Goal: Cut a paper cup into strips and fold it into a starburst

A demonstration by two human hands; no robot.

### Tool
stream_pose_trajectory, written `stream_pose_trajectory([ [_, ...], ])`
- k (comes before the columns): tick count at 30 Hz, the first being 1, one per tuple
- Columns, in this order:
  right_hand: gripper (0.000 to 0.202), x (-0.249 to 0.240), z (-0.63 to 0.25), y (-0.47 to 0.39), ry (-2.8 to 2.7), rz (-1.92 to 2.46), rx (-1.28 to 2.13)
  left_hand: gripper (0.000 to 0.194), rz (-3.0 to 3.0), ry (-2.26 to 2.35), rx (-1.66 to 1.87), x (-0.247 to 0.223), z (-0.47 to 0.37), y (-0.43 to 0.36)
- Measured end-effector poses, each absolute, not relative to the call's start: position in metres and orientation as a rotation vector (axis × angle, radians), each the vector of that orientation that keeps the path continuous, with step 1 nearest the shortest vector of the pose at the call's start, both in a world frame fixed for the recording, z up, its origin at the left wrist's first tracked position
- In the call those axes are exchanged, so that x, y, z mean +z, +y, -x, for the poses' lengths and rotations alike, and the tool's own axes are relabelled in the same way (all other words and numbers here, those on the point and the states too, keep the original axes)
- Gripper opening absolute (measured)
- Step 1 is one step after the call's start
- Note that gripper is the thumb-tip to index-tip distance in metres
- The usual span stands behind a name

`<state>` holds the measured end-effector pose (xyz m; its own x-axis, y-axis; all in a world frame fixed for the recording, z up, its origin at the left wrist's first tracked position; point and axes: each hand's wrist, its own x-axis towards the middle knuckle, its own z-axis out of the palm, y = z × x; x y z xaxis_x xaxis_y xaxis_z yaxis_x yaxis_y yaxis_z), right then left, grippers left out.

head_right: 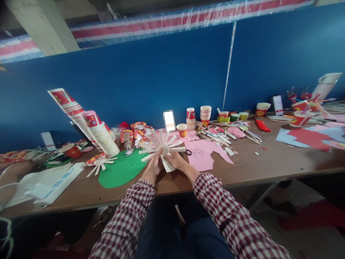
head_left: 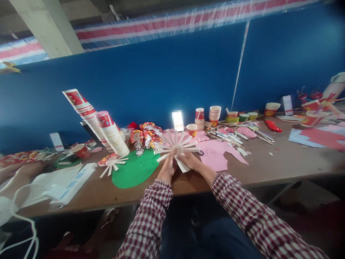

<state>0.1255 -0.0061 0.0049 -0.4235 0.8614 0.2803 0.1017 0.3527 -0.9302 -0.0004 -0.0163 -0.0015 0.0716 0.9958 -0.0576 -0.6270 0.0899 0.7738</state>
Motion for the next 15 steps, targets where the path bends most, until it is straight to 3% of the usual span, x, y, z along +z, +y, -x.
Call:
stream_pose_trajectory([
  [15,0.035,0.0,-0.119,-0.009,-1.865,0.853,0.895,0.044,-0.661,0.932,1.455,0.009,-0.014,-0.025],
])
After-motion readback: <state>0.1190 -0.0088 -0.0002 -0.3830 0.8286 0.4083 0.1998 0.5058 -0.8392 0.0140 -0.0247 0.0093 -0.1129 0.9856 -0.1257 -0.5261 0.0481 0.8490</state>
